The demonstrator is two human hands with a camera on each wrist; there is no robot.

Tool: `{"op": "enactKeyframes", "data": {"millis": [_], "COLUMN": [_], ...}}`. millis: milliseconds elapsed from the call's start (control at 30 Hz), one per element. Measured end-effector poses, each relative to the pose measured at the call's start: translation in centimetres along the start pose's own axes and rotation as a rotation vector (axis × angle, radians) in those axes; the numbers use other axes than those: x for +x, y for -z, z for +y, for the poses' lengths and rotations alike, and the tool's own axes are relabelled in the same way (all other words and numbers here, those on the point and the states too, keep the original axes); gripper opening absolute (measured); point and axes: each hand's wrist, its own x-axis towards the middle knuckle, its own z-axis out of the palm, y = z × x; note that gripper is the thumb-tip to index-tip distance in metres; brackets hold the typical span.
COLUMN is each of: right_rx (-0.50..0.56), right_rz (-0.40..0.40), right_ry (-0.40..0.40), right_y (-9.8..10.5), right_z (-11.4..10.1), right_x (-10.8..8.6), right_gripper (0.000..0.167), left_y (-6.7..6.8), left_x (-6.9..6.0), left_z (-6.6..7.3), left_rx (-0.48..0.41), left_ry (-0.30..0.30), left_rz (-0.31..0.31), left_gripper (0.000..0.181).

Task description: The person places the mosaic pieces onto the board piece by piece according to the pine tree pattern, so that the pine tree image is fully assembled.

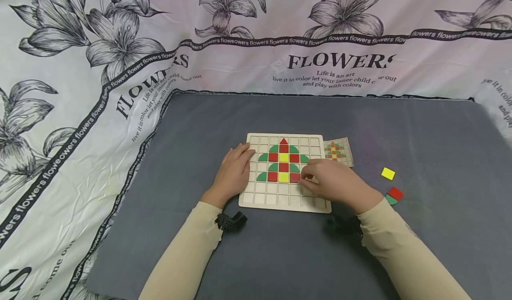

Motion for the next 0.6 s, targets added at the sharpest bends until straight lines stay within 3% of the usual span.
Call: {"op": "enactKeyframes", "data": {"millis": [600], "right_rx": [-0.046], "right_rz": [0.09], "right_ry": [-0.131], "right_y": [1.6], "right_z": [4.7], "right_x": [-7.1], "right_gripper": [0.008], "left_y": [0.1], "left_x": [-0.1], "left_z": [0.1], "left_rx": [-0.004], "left_ry": [-0.001], "left_rz": [0.013], "left_gripper": [0.038]}}
